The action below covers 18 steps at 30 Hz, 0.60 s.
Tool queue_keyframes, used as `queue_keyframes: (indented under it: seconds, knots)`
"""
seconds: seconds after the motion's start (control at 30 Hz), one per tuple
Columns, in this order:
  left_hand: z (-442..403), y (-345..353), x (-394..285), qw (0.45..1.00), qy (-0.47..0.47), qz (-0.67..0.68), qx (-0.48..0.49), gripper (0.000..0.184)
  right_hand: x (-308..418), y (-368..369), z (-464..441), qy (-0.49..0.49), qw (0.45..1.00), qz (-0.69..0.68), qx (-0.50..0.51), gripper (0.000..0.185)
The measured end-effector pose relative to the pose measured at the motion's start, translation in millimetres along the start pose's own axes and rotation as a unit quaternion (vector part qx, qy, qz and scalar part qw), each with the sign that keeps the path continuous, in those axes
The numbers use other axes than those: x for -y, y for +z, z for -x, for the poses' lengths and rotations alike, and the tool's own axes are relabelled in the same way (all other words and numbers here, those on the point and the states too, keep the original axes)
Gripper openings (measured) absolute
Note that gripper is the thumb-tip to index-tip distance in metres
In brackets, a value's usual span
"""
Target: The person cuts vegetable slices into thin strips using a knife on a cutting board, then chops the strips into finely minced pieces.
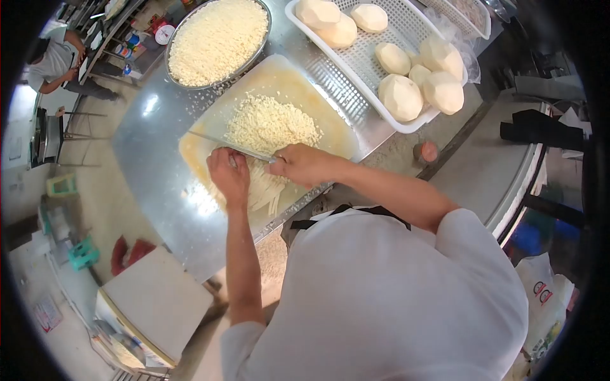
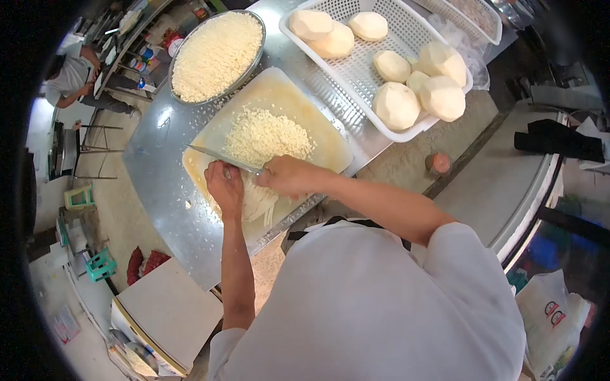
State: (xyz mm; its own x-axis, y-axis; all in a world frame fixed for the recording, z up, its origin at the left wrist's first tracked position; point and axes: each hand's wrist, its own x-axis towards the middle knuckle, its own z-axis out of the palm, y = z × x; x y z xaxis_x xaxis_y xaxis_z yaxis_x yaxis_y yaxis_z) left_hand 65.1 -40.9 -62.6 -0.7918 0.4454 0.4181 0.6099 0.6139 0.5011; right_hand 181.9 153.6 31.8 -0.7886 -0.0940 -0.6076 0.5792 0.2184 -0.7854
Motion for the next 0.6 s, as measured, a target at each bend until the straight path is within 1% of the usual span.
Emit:
queue_keyframes:
  seconds: [0.1, 0.2, 0.23, 0.3, 0.33, 0.37, 0.4, 0.47, 0.5, 0.6]
  knots:
    - [3.2, 0.1, -0.8, 1.0, -0.012, 0.006, -0.003, 0.008, -21.2, 13.0, -3.5, -0.096, 0.992, 0.016, -0.086, 0.051]
    - [-2.7, -3.3, 1.7, 0.998, -0.035, 0.047, -0.012, 0.007, -10.3, 1.7, -2.3, 0.012, 1.0, -0.013, -0.019, 0.049]
    - [-3.3, -5.8, 3.2, 0.997, -0.044, 0.066, -0.009, 0.007, -7.2, 4.8, 2.9, -0.006, 0.999, -0.025, -0.035, 0.048]
    - [-15.9, -11.0, 10.0, 0.992, -0.093, 0.084, -0.003, 0.009, -5.3, 13.0, 13.6, -0.04, 0.996, -0.047, -0.071, 0.047]
    - [-22.0, -13.1, 16.4, 0.988, -0.119, 0.094, 0.001, 0.01, -12.1, 14.3, 9.4, -0.025, 0.996, -0.047, -0.066, 0.047]
    - [-28.7, -10.0, 31.9, 0.994, -0.07, 0.088, 0.005, 0.015, -22.4, 14.1, 0.3, -0.01, 0.997, -0.045, -0.061, 0.047]
    - [-35.6, -5.7, 41.2, 0.996, -0.037, 0.075, 0.022, 0.017, -26.6, 13.3, -5.7, 0.002, 0.998, -0.041, -0.056, 0.048]
    - [-49.0, 1.7, 57.0, 0.997, 0.029, 0.045, 0.06, 0.02, -5.3, 6.7, 5.3, 0.009, 0.998, -0.028, -0.052, 0.048]
    - [-54.4, 4.9, 60.6, 0.995, 0.026, 0.049, 0.084, 0.019, 2.0, 4.9, 10.2, 0.015, 0.998, -0.024, -0.051, 0.048]
    - [-61.9, 5.2, 68.9, 0.975, -0.056, 0.013, 0.213, 0.012, -11.4, 14.0, -0.7, -0.004, 0.997, -0.041, -0.062, 0.05]
